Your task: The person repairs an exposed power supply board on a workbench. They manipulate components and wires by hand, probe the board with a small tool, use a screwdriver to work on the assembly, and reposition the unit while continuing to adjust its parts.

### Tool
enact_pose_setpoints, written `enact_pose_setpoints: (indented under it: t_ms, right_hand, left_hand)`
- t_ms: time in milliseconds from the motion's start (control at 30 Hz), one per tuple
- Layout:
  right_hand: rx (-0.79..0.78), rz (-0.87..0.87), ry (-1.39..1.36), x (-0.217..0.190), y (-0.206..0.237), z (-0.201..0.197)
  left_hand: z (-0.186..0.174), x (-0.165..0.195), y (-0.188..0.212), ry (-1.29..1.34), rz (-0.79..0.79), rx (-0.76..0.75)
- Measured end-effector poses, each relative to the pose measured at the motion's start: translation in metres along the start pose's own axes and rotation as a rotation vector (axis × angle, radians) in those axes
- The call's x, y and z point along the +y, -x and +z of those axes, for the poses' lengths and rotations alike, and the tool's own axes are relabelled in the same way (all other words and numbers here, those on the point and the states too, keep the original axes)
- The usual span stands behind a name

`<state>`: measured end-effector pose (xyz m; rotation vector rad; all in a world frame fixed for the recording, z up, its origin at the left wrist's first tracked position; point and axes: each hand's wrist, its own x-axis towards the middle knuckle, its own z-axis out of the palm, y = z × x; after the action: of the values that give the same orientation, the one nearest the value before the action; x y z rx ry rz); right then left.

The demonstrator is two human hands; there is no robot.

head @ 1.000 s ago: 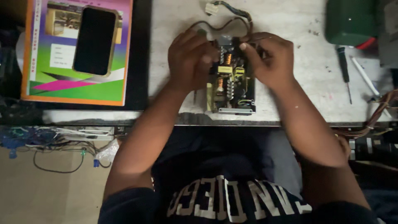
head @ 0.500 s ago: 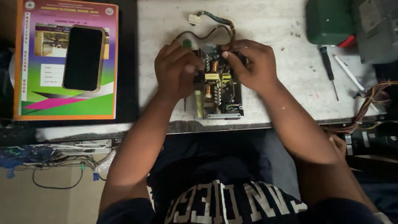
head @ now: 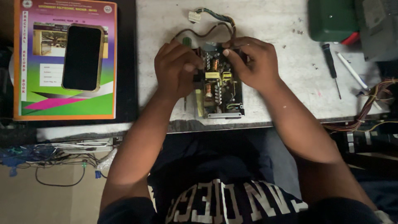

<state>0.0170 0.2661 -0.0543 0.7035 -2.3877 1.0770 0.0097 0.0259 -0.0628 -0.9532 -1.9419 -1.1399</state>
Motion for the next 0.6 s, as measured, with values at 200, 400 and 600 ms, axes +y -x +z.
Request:
enact_pose_setpoints:
  t_ms: [200, 400, 600]
  right_hand:
    - [-0.002, 0.027, -0.002, 0.0007, -0.0004, 0.0024]
    - [-0.006, 0.005, 0.04, -0.0033, -0.0025, 0.0018]
    - [-0.021, 0.083, 0.035, -0.0033, -0.004, 0.0033]
  left_hand:
    - [0.001, -0.0023, 0.0019, -0.033, 0.026, 0.019]
    - [-0.0032, -0.0019, 0.0008, -0.044, 0.032, -0.001]
    - [-0.0068, -0.0023, -0.0025, -0.02, 0.045, -0.001]
